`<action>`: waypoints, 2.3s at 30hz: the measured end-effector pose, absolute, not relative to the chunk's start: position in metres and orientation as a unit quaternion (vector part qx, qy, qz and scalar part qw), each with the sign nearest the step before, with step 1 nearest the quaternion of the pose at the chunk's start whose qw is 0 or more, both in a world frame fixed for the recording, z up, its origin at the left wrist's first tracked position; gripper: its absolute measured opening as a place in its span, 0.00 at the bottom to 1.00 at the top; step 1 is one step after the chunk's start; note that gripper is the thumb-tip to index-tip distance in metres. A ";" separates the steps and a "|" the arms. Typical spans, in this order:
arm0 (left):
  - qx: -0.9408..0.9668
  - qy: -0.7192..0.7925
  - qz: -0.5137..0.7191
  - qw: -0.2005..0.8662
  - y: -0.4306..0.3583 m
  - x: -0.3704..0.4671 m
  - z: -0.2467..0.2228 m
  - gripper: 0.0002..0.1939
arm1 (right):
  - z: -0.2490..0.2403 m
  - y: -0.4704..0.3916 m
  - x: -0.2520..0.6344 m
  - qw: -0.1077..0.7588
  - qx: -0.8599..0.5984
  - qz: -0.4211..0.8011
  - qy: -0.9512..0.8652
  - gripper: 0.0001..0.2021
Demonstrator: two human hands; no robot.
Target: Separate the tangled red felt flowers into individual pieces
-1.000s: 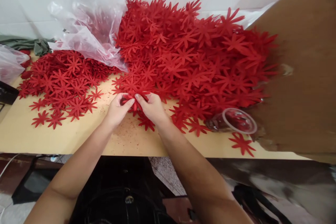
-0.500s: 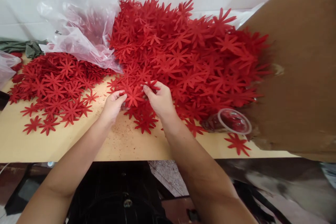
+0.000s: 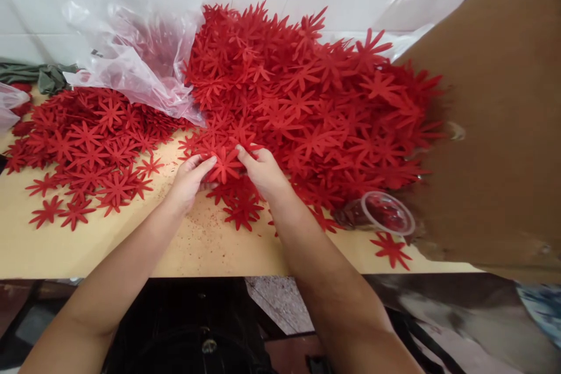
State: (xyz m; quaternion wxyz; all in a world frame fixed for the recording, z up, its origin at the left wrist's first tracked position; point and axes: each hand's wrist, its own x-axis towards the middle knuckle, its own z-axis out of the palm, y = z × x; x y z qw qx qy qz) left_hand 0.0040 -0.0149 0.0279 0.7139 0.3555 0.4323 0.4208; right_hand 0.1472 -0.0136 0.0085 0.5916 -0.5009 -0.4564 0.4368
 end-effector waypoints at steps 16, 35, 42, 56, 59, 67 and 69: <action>0.368 0.425 0.498 0.661 -0.009 0.009 0.012 0.08 | 0.015 -0.010 0.158 0.567 -0.544 0.351 -0.509 0.25; 0.369 0.419 0.531 0.638 -0.005 0.003 0.005 0.05 | 0.023 -0.026 0.150 0.559 -0.537 0.424 -0.469 0.24; 0.377 0.423 0.504 0.652 -0.010 0.000 0.007 0.05 | 0.024 -0.028 0.147 0.517 -0.584 0.324 -0.536 0.27; 0.385 0.374 0.460 0.707 -0.016 0.006 0.008 0.13 | 0.022 -0.033 0.141 0.432 -0.566 0.345 -0.611 0.23; 0.400 0.362 0.436 0.720 -0.016 0.009 0.007 0.13 | 0.021 -0.032 0.146 0.450 -0.550 0.371 -0.597 0.26; 0.436 0.378 0.417 0.702 -0.021 0.015 0.009 0.06 | 0.009 -0.028 0.150 0.487 -0.536 0.402 -0.560 0.29; 0.441 0.377 0.421 0.697 -0.022 0.014 0.010 0.06 | 0.009 -0.028 0.150 0.490 -0.542 0.400 -0.553 0.29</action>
